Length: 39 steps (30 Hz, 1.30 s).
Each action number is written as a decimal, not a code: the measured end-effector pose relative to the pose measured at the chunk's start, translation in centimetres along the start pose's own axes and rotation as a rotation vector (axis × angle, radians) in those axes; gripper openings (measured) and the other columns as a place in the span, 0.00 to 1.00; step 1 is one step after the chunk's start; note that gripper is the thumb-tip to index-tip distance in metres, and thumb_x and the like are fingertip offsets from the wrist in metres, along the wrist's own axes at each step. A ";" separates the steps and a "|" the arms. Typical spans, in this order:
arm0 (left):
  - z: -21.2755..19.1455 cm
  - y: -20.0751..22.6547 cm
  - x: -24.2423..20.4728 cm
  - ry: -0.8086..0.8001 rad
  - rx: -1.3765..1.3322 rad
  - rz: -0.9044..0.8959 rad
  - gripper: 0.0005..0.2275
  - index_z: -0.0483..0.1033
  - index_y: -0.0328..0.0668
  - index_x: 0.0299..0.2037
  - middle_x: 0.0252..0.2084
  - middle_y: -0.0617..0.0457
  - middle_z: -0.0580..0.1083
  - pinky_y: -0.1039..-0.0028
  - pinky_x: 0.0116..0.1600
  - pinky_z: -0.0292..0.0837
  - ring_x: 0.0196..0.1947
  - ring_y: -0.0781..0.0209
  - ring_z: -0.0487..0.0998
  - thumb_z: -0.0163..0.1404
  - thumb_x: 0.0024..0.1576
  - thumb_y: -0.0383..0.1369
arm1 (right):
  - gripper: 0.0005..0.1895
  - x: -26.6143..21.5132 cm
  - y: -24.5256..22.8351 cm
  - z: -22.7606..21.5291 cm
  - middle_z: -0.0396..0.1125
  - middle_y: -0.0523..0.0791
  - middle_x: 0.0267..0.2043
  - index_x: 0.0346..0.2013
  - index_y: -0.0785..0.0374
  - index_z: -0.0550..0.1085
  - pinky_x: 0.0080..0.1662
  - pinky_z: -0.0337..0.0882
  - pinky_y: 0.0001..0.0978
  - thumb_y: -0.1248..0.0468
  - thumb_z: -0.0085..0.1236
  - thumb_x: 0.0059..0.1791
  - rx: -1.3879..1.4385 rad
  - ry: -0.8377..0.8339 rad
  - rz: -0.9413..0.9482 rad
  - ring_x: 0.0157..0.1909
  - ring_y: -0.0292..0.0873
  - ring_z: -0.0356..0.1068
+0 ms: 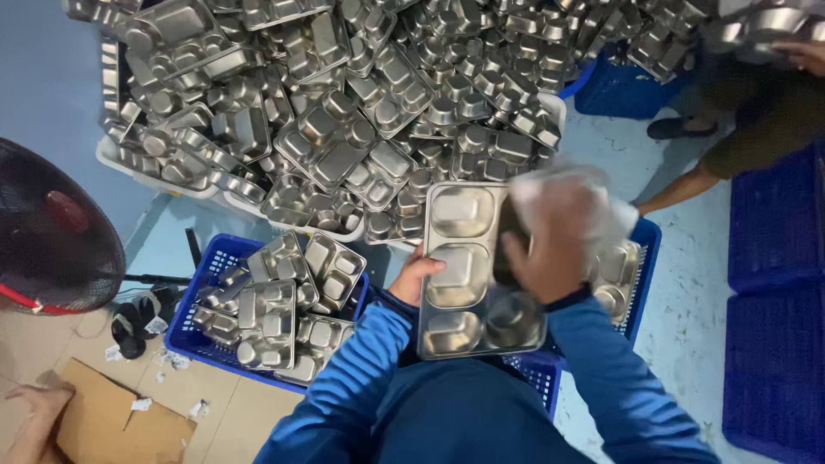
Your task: The person wipes stainless steel compartment trays with a cloth, picking each tray from a large pile, wiping both sides, and placing them into a blue basket. The person repeats this process continuously.
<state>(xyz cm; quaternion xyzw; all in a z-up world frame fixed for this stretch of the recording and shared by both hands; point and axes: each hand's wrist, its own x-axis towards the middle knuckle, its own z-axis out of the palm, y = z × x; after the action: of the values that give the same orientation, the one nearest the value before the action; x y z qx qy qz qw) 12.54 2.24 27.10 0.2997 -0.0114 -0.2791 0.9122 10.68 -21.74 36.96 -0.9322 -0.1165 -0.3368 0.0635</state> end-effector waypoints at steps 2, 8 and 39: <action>0.8 0.4 0.0 -0.051 0.019 0.044 0.32 0.62 0.33 0.69 0.58 0.41 0.74 0.61 0.60 0.75 0.55 0.48 0.78 0.52 0.50 0.28 | 0.29 -1.5 -1.7 1.3 0.64 0.55 0.68 0.58 0.65 0.72 0.66 0.68 0.47 0.70 0.55 0.41 0.155 -0.132 0.059 0.68 0.59 0.65; 0.7 2.2 -0.4 0.039 0.139 0.084 0.31 0.59 0.36 0.72 0.61 0.43 0.72 0.63 0.60 0.73 0.57 0.50 0.76 0.51 0.55 0.31 | 0.23 -2.2 -0.9 2.2 0.77 0.49 0.54 0.56 0.55 0.79 0.54 0.74 0.42 0.64 0.52 0.47 0.571 -0.708 0.550 0.51 0.53 0.75; 3.5 7.1 3.2 0.333 0.612 0.711 0.37 0.52 0.23 0.73 0.68 0.41 0.66 0.71 0.71 0.58 0.67 0.55 0.67 0.55 0.58 0.37 | 0.29 0.3 -8.6 -2.2 0.69 0.55 0.51 0.61 0.63 0.68 0.52 0.71 0.43 0.74 0.54 0.43 0.558 -0.276 -0.152 0.53 0.57 0.71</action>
<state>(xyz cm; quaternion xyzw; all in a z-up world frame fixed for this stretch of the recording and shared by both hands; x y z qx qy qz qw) 18.14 3.43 33.41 0.5718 -0.0483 0.1172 0.8105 7.36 -13.82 39.17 -0.9043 -0.2813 -0.1660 0.2747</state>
